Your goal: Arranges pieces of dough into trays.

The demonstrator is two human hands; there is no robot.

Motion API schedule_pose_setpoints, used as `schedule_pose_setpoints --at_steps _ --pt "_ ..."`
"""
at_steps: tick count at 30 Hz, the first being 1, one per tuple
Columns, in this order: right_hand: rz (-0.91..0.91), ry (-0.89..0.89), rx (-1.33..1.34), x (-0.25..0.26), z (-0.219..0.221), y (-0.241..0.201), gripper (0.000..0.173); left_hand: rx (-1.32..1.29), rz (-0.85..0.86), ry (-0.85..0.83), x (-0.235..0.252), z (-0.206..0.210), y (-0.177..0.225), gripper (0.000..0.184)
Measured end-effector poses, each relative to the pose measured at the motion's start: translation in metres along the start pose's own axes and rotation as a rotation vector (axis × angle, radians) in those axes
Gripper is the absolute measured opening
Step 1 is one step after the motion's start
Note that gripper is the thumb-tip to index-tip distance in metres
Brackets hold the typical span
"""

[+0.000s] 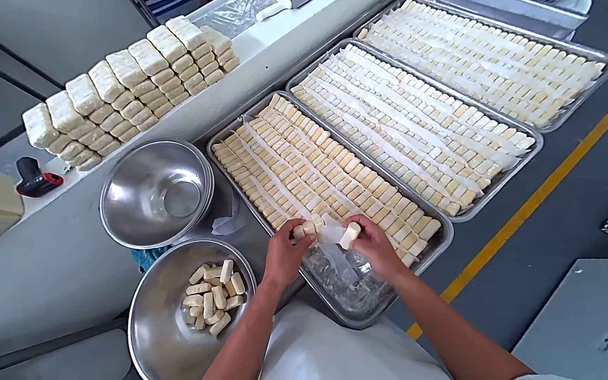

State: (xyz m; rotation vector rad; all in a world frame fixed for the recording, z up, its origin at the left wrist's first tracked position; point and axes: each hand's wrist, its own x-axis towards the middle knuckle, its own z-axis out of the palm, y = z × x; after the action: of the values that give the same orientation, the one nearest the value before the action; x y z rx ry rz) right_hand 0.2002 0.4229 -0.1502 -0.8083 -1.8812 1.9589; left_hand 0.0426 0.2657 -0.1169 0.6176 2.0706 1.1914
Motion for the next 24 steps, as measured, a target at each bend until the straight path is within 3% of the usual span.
schedule_pose_setpoints --at_steps 3,6,8,11,14,16,20,24 --pt "-0.170 -0.107 -0.200 0.004 -0.014 0.002 0.052 -0.044 0.040 -0.146 -0.001 -0.005 0.006 0.036" --pt "-0.152 -0.256 -0.254 0.008 -0.003 -0.007 0.048 -0.062 0.068 -0.222 -0.003 0.001 0.011 0.040" --pt "-0.152 -0.201 -0.276 0.008 0.007 -0.007 0.035 0.004 0.071 -0.154 -0.002 0.005 0.010 0.040" --pt "-0.178 -0.008 -0.405 0.006 0.018 -0.003 0.034 0.135 0.076 0.022 -0.003 0.009 0.008 0.038" --pt "-0.145 0.095 -0.439 0.004 0.015 -0.001 0.043 0.113 0.071 0.084 -0.007 0.007 0.011 0.039" --pt "-0.095 0.095 -0.437 0.006 0.004 0.001 0.058 0.023 0.078 0.068 -0.008 0.003 0.013 0.040" --pt "-0.101 -0.137 -0.257 0.005 0.002 -0.009 0.078 -0.132 0.089 -0.060 -0.011 0.002 0.020 0.033" --pt "-0.103 -0.272 -0.081 0.008 0.014 -0.018 0.054 -0.233 0.090 -0.148 -0.011 0.009 0.018 0.027"
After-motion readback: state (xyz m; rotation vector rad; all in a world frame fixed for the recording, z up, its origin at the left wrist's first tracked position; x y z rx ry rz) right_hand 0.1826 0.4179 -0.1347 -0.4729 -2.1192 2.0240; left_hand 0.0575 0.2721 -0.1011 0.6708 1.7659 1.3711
